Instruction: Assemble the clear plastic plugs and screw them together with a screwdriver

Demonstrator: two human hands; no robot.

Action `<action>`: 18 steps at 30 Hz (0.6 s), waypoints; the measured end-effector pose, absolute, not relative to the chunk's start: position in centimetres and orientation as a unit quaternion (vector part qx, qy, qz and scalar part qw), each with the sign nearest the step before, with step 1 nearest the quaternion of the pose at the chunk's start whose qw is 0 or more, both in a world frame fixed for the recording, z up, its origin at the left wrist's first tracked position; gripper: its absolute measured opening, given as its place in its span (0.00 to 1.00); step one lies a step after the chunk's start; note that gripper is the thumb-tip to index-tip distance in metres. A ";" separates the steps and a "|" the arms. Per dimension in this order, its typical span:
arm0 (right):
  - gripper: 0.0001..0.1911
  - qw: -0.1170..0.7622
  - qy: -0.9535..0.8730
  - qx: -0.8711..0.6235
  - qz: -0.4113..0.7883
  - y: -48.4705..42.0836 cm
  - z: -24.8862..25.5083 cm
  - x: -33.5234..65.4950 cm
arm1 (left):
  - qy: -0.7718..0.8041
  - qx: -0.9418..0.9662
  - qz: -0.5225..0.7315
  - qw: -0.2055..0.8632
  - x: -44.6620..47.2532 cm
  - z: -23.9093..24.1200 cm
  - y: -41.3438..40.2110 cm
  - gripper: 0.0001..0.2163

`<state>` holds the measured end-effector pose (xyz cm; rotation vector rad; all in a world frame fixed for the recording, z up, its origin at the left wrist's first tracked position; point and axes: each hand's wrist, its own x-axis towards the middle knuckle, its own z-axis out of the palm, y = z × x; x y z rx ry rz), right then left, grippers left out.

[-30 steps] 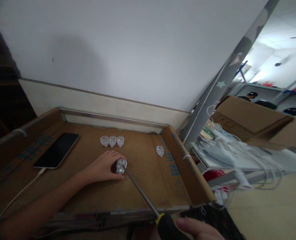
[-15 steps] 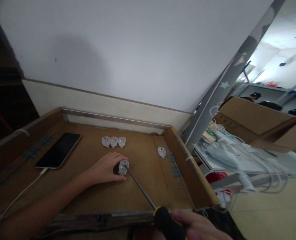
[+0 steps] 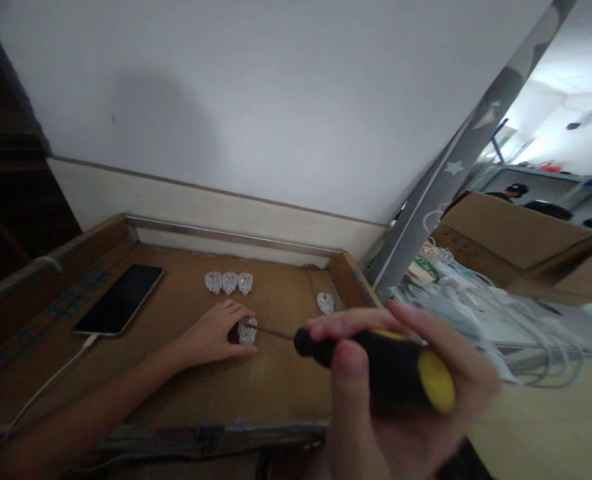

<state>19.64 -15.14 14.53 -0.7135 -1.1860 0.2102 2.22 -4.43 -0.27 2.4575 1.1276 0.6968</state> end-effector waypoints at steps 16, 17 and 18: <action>0.14 0.562 -0.682 -0.265 0.385 -6.8 21.1 18.5 | 0.369 0.839 0.294 0.271 2.3 -0.6 -4.4 0.28; 0.16 0.545 -0.689 -0.265 0.398 -6.8 21.1 18.5 | 0.369 0.839 0.294 0.272 2.3 -0.6 -4.4 0.28; 0.17 0.533 -0.695 -0.266 0.402 -6.9 21.1 18.6 | 0.370 0.839 0.292 0.271 2.3 -0.6 -4.4 0.29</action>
